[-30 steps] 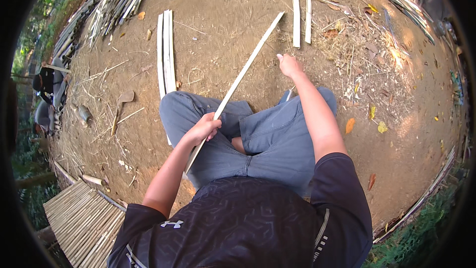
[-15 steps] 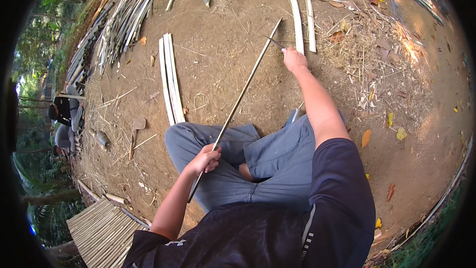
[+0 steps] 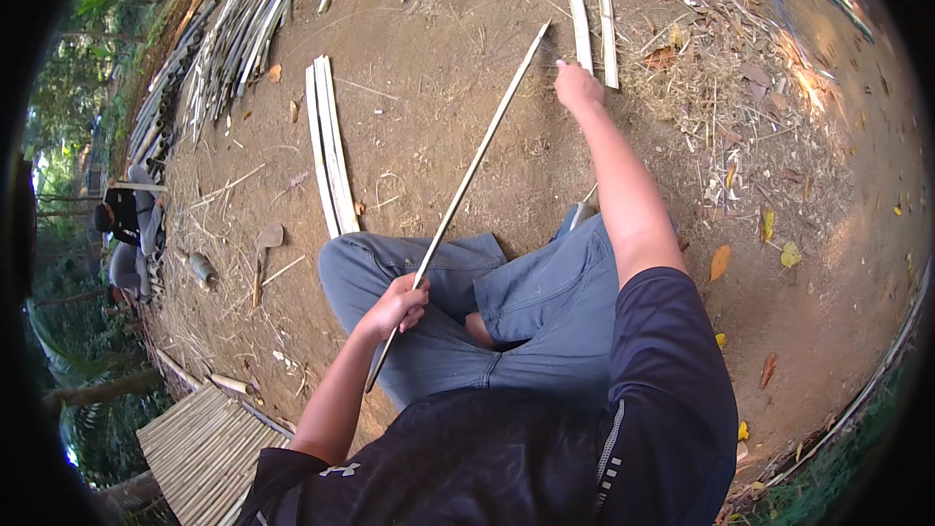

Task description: The person shaves strips of bamboo with a knife, smoothing the surfaces and handling different pieces of bamboo.

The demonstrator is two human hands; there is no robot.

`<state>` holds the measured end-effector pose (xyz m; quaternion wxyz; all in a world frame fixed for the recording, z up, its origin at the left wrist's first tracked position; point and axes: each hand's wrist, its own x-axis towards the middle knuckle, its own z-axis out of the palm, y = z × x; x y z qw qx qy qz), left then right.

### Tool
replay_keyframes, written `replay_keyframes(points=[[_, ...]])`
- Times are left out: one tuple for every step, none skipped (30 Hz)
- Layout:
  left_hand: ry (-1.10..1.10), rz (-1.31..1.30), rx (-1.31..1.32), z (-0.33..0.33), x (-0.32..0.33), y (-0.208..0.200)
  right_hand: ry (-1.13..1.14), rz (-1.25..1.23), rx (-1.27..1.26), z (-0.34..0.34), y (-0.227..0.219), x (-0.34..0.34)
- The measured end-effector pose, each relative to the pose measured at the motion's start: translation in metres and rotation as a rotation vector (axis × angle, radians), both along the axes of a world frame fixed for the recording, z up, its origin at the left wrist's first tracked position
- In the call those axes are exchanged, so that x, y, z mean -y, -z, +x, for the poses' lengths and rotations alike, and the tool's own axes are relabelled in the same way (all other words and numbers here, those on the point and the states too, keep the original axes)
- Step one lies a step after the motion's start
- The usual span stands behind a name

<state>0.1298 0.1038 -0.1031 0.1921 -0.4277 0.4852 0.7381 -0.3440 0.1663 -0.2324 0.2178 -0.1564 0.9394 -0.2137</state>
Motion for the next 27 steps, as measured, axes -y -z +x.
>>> replay_keyframes(points=[[0.047,-0.079,-0.013,-0.005,-0.004,0.002,0.166,-0.129,-0.006,-0.019,0.033,-0.007],[0.120,-0.177,-0.004,-0.009,-0.009,0.001,0.213,-0.159,-0.021,-0.030,0.041,-0.017],[0.173,-0.259,-0.005,-0.018,-0.015,-0.005,0.253,-0.186,-0.027,-0.034,0.047,-0.026],[0.213,-0.330,0.012,-0.019,-0.020,-0.009,0.218,-0.165,-0.062,-0.035,0.048,-0.033],[0.262,-0.388,0.013,-0.016,-0.020,-0.003,0.176,-0.135,-0.092,-0.032,0.049,-0.044],[0.281,-0.408,-0.006,-0.016,-0.020,0.003,0.166,-0.190,-0.050,-0.036,0.049,-0.058],[0.286,-0.380,-0.042,-0.020,-0.020,0.001,0.158,-0.241,-0.007,-0.033,0.049,-0.072],[0.283,-0.358,-0.024,-0.005,-0.019,0.004,0.186,-0.349,0.269,0.010,0.029,-0.060],[0.258,-0.308,-0.078,-0.003,-0.021,-0.001,0.172,-0.400,0.350,0.038,0.008,-0.062],[0.262,-0.283,-0.099,0.004,-0.023,0.003,0.165,-0.449,0.431,0.065,-0.011,-0.068],[0.271,-0.269,-0.129,0.008,-0.022,0.008,0.161,-0.507,0.504,0.089,-0.033,-0.068],[0.311,-0.318,-0.134,0.009,-0.021,0.009,0.110,-0.518,0.580,0.116,-0.062,-0.064],[0.362,-0.358,-0.142,0.008,-0.023,0.011,0.075,-0.523,0.652,0.145,-0.084,-0.063],[0.419,-0.402,-0.151,0.007,-0.023,0.012,0.019,-0.586,0.770,0.167,-0.096,-0.059],[0.445,-0.468,-0.160,0.009,-0.024,0.017,-0.039,-0.647,0.892,0.189,-0.104,-0.052],[0.470,-0.532,-0.169,0.012,-0.026,0.025,-0.068,-0.652,0.914,0.215,-0.109,-0.039],[0.492,-0.598,-0.178,0.014,-0.027,0.030,-0.100,-0.656,0.936,0.242,-0.108,-0.024],[0.490,-0.608,-0.173,0.015,-0.029,0.030,-0.112,-0.672,0.994,0.265,-0.101,-0.013],[0.484,-0.625,-0.164,0.017,-0.029,0.030,-0.133,-0.690,1.054,0.287,-0.090,-0.001],[0.486,-0.642,-0.161,0.015,-0.028,0.028,-0.189,-0.659,0.992,0.302,-0.081,0.007],[0.501,-0.715,-0.192,0.016,-0.029,0.032,-0.248,-0.625,0.937,0.316,-0.073,0.014],[0.511,-0.791,-0.216,0.020,-0.029,0.040,-0.294,-0.551,0.839,0.329,-0.071,0.024],[0.526,-0.862,-0.247,0.021,-0.030,0.045,-0.331,-0.474,0.737,0.338,-0.066,0.029],[0.528,-0.862,-0.255,0.019,-0.031,0.044,-0.373,-0.504,0.594,0.343,-0.057,0.032],[0.531,-0.862,-0.265,0.015,-0.031,0.044,-0.336,-0.488,0.636,0.336,-0.048,0.032],[0.522,-0.857,-0.255,0.019,-0.031,0.045,-0.312,-0.466,0.695,0.338,-0.056,0.035],[0.491,-0.808,-0.234,0.019,-0.031,0.042,-0.275,-0.444,0.744,0.333,-0.061,0.036]])
